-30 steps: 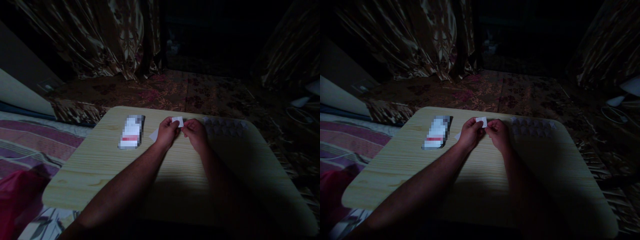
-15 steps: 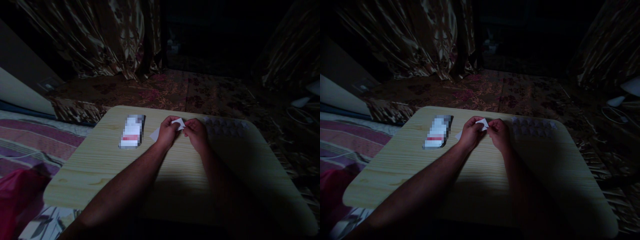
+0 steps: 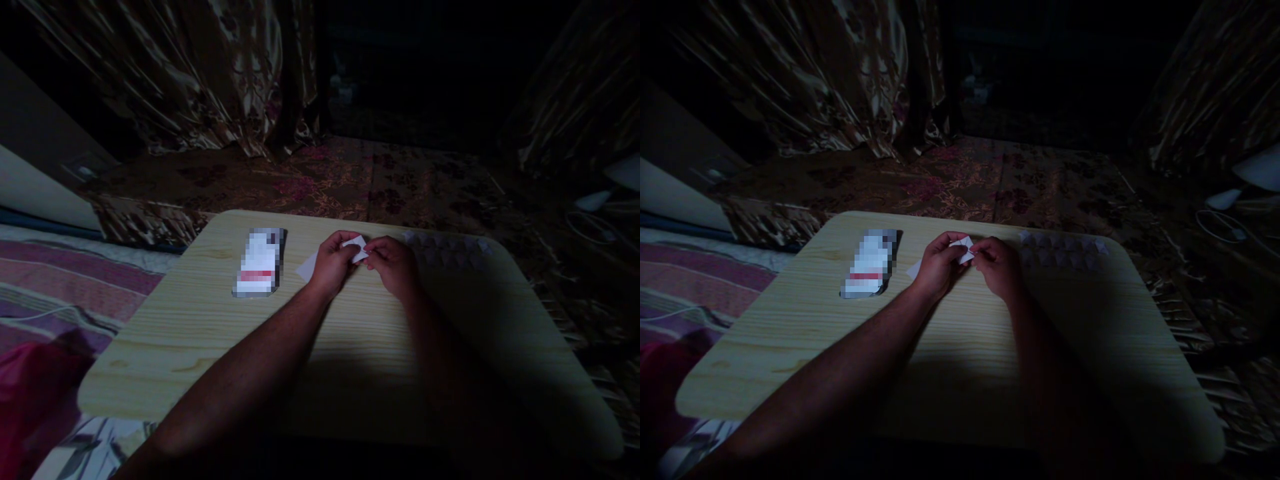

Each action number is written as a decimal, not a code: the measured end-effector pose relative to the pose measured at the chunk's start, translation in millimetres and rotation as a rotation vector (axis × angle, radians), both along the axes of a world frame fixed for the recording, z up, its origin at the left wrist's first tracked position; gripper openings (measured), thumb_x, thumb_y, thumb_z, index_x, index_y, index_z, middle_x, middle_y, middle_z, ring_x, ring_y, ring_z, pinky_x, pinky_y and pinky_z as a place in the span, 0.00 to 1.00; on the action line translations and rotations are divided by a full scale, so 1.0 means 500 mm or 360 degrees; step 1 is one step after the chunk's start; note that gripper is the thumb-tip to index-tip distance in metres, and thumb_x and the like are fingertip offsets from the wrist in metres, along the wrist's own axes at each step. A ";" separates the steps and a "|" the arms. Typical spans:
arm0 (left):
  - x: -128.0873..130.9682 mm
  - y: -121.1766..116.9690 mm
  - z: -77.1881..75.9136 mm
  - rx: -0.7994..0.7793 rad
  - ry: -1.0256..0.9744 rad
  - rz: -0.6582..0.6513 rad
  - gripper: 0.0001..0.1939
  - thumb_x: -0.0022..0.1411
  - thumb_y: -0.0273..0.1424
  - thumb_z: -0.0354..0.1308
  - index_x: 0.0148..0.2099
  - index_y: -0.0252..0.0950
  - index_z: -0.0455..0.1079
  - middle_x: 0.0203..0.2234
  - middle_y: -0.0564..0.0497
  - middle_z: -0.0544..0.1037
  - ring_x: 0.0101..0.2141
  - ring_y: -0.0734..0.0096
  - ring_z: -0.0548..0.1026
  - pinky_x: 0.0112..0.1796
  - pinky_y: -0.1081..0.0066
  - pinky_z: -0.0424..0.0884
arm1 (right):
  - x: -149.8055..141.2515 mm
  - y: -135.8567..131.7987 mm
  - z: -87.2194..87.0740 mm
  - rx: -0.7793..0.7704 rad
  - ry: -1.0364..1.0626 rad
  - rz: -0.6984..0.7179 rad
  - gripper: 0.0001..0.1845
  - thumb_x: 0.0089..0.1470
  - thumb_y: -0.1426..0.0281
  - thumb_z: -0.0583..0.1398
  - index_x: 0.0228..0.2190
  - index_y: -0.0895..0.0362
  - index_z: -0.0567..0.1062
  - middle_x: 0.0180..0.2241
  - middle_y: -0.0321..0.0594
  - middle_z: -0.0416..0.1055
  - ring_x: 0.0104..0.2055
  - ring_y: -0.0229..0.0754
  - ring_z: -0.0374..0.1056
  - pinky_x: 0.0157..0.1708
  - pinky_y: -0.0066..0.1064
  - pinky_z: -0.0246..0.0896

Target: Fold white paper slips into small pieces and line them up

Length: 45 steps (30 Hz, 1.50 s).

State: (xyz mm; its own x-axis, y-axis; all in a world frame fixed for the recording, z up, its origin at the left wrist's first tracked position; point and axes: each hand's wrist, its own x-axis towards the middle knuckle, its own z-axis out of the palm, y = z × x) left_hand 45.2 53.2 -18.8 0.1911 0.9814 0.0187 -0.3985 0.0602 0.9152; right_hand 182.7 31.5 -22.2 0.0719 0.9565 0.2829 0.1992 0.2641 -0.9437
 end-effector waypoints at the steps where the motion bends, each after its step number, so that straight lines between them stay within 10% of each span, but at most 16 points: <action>1: 0.000 0.000 0.000 0.0006 -0.0003 -0.0016 0.16 0.46 0.28 0.61 0.41 0.35 0.71 0.23 0.53 0.74 0.20 0.76 0.69 0.19 0.77 0.59 | 0.001 0.001 -0.001 0.0001 0.0004 -0.0025 0.06 0.48 0.69 0.61 0.32 0.54 0.74 0.24 0.34 0.74 0.26 0.39 0.72 0.25 0.29 0.66; 23: 0.004 -0.003 -0.006 0.0080 0.0069 0.0001 0.16 0.45 0.29 0.66 0.39 0.34 0.70 0.24 0.52 0.76 0.22 0.76 0.71 0.23 0.75 0.64 | 0.003 0.001 0.003 0.0027 -0.0235 -0.0267 0.07 0.49 0.65 0.61 0.30 0.55 0.75 0.26 0.39 0.76 0.29 0.42 0.72 0.29 0.31 0.68; 45: 0.002 -0.004 -0.006 0.0087 0.0385 -0.0034 0.08 0.47 0.31 0.62 0.24 0.34 0.67 0.13 0.58 0.65 0.14 0.83 0.57 0.17 0.76 0.48 | 0.004 -0.006 0.014 0.0204 -0.0527 -0.0411 0.03 0.48 0.69 0.60 0.28 0.54 0.76 0.28 0.37 0.76 0.30 0.40 0.71 0.32 0.31 0.66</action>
